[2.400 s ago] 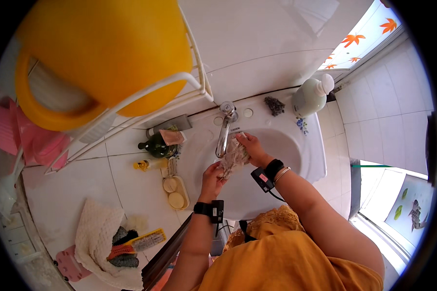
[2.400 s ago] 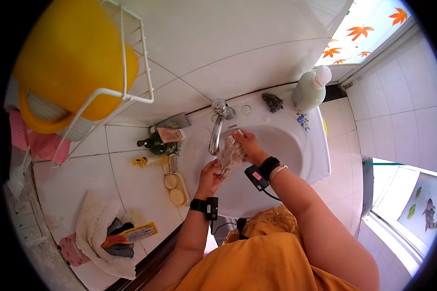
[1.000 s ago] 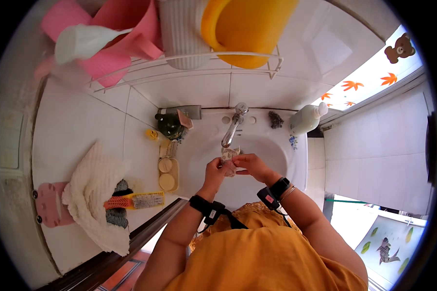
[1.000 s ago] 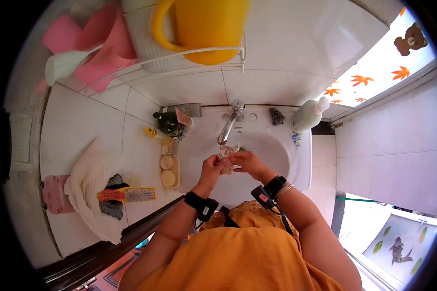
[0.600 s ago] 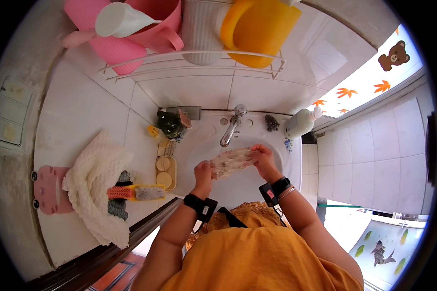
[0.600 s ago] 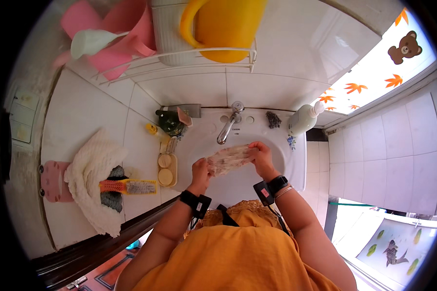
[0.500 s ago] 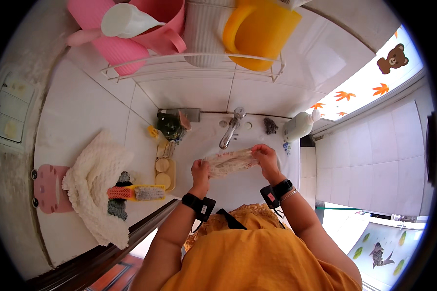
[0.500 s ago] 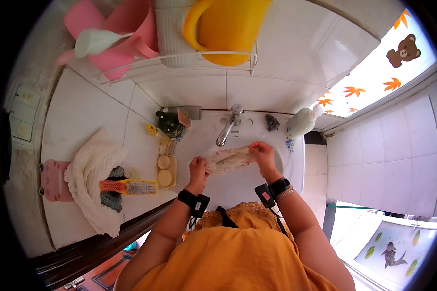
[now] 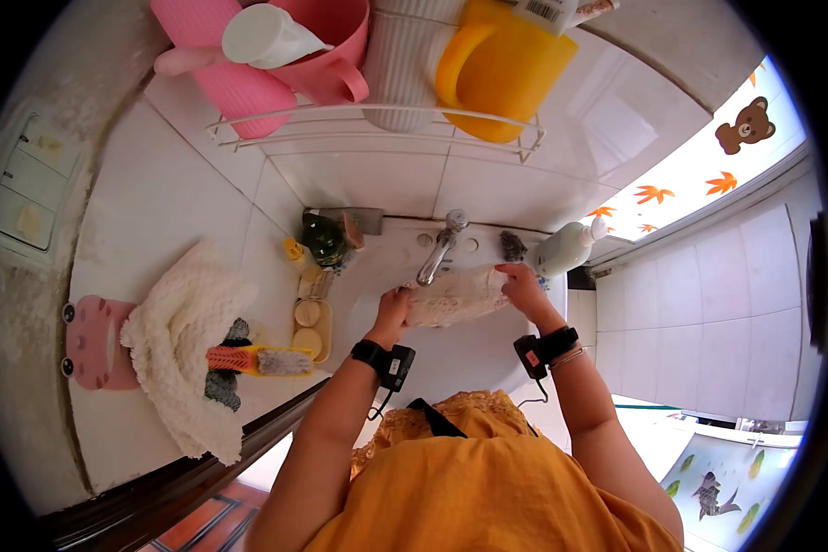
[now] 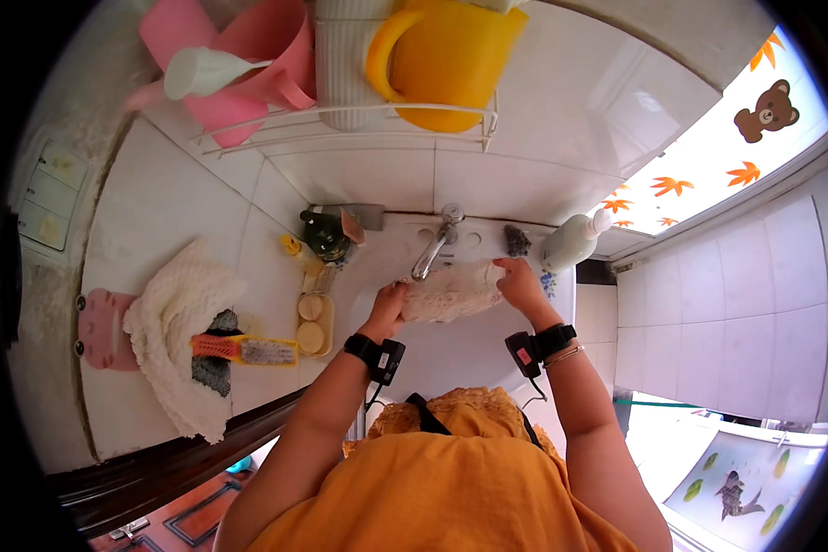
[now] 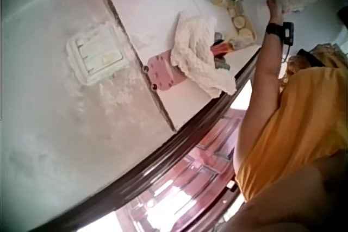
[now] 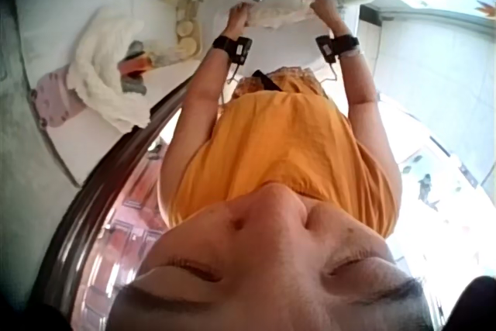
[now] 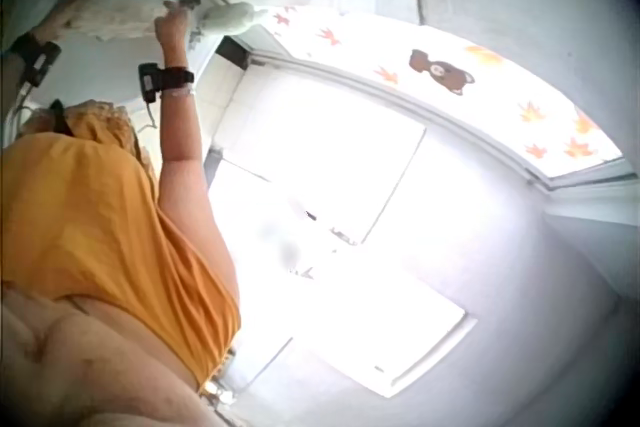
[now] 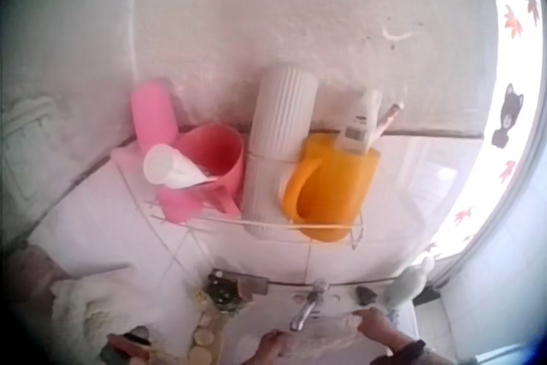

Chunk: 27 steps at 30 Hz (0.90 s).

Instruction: The person washes a small white cloth in a bathroom sink by applying soap, rubbing the cloth against itself to create a lather, and then rinsing it thoroughly under a stream of water from the faucet.

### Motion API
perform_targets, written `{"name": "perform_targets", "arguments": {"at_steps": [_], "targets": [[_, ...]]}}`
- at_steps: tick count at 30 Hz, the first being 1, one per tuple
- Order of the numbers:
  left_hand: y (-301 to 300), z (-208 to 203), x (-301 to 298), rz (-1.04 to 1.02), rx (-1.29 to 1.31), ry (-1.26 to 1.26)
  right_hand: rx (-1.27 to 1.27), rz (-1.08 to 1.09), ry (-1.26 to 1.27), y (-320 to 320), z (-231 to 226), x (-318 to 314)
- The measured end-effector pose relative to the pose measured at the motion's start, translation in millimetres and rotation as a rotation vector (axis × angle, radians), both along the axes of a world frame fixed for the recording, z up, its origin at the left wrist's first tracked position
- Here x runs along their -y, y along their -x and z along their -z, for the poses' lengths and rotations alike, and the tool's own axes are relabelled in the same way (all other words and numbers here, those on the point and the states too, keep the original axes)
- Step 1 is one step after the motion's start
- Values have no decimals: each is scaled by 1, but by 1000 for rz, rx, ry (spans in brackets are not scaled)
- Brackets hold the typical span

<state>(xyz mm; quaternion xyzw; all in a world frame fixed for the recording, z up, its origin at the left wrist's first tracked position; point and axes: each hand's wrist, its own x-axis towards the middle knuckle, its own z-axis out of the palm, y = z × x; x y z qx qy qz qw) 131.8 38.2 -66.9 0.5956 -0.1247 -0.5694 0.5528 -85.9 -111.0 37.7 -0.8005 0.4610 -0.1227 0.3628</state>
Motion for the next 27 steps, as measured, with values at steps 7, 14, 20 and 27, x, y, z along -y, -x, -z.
{"name": "perform_targets", "arguments": {"at_steps": [7,14,20,27], "targets": [[1,-42,-22,-230,-438,-10,377,89,-559,-32,13,-5],[-11,-86,-66,-404,-396,21,509,21,-911,-82,46,-29],[-17,-77,-86,-374,-206,6,569,57,-1045,-101,49,-45],[-5,-72,-71,-259,55,-86,723,286,-804,-92,48,-32]]}}
